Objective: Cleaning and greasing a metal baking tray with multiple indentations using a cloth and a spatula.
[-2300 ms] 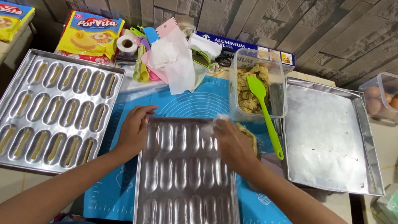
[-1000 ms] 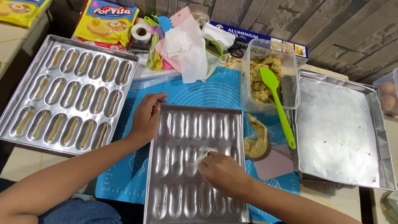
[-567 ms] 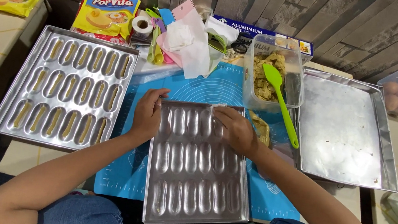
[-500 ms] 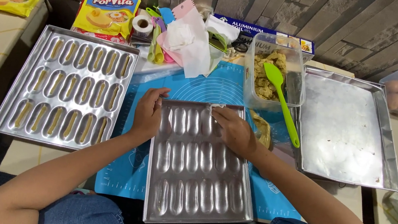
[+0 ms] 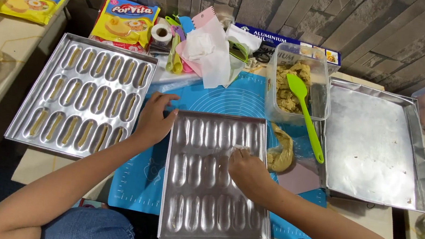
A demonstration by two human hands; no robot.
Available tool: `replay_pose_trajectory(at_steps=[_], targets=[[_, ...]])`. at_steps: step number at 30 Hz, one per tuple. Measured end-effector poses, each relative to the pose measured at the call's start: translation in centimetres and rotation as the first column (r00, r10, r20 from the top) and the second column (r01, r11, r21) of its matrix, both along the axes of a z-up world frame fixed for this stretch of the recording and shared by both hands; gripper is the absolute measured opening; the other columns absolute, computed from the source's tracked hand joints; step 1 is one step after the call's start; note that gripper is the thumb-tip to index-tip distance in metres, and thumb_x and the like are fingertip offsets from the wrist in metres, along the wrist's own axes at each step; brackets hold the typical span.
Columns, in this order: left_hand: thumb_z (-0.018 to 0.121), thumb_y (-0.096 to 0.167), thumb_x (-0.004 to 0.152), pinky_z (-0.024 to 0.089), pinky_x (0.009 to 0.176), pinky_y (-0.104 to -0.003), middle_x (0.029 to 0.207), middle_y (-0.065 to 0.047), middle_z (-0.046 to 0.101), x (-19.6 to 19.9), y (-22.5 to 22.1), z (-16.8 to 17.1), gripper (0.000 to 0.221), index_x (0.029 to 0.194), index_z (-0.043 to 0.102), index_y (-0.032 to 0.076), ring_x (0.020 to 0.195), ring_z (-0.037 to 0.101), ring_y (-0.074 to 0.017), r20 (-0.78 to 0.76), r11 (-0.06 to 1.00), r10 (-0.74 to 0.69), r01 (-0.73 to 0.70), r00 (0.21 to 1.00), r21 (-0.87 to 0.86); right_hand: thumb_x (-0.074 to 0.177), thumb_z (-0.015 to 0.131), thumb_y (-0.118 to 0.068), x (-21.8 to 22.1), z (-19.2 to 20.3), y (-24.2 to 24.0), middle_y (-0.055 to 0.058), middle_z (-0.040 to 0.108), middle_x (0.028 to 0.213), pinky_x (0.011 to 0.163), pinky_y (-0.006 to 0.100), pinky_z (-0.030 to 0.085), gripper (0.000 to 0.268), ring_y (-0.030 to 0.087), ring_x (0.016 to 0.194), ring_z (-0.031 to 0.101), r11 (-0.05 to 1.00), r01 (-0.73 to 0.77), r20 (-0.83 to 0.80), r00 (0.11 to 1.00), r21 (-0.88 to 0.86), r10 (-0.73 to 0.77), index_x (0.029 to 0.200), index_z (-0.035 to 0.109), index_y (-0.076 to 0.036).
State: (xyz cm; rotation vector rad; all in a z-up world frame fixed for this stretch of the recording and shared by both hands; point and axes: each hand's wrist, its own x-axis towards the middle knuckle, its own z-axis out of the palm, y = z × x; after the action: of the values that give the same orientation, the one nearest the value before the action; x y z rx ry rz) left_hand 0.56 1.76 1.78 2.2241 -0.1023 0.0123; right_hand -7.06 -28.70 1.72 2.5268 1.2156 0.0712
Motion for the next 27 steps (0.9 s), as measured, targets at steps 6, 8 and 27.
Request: replay_pose_trajectory(at_steps=[6, 8, 27], targets=[[0.058, 0.026, 0.102, 0.053, 0.062, -0.034, 0.074, -0.003, 0.069, -1.0, 0.0, -0.9, 0.029, 0.128, 0.067, 0.017, 0.064, 0.069, -0.0203, 0.032, 0.988, -0.040, 0.035, 0.999, 0.149, 0.077, 0.062, 0.006, 0.1, 2.5, -1.0, 0.021, 0.069, 0.079, 0.060, 0.053, 0.057, 0.011, 0.045, 0.077, 0.069, 0.969, 0.123, -0.541, 0.841, 0.214, 0.013, 0.079, 0.071, 0.002], [0.055, 0.017, 0.101, 0.050, 0.056, -0.030, 0.065, -0.003, 0.066, -1.2, -0.4, -0.8, 0.027, 0.124, 0.069, 0.014, 0.055, 0.064, -0.0188, 0.089, 0.995, -0.042, 0.033, 0.995, 0.098, 0.078, 0.059, 0.008, 1.1, 3.4, -2.5, 0.019, 0.072, 0.082, 0.066, 0.050, 0.058, 0.017, 0.043, 0.080, 0.071, 0.960, 0.234, -0.590, 0.801, 0.156, -0.099, 0.082, 0.074, 0.000], [0.066, 0.039, 0.091, 0.025, 0.112, -0.062, 0.139, -0.011, 0.054, -2.3, -7.4, -3.2, 0.042, 0.127, 0.067, 0.017, 0.137, 0.040, -0.0348, 0.502, 0.722, -0.609, 0.169, 0.614, 0.671, 0.096, 0.063, -0.009, 6.3, 0.7, -6.5, 0.010, 0.076, 0.098, 0.081, 0.039, 0.062, 0.015, 0.031, 0.089, 0.075, 0.721, 0.395, -0.503, 0.861, 0.570, -0.074, 0.102, 0.077, -0.007]])
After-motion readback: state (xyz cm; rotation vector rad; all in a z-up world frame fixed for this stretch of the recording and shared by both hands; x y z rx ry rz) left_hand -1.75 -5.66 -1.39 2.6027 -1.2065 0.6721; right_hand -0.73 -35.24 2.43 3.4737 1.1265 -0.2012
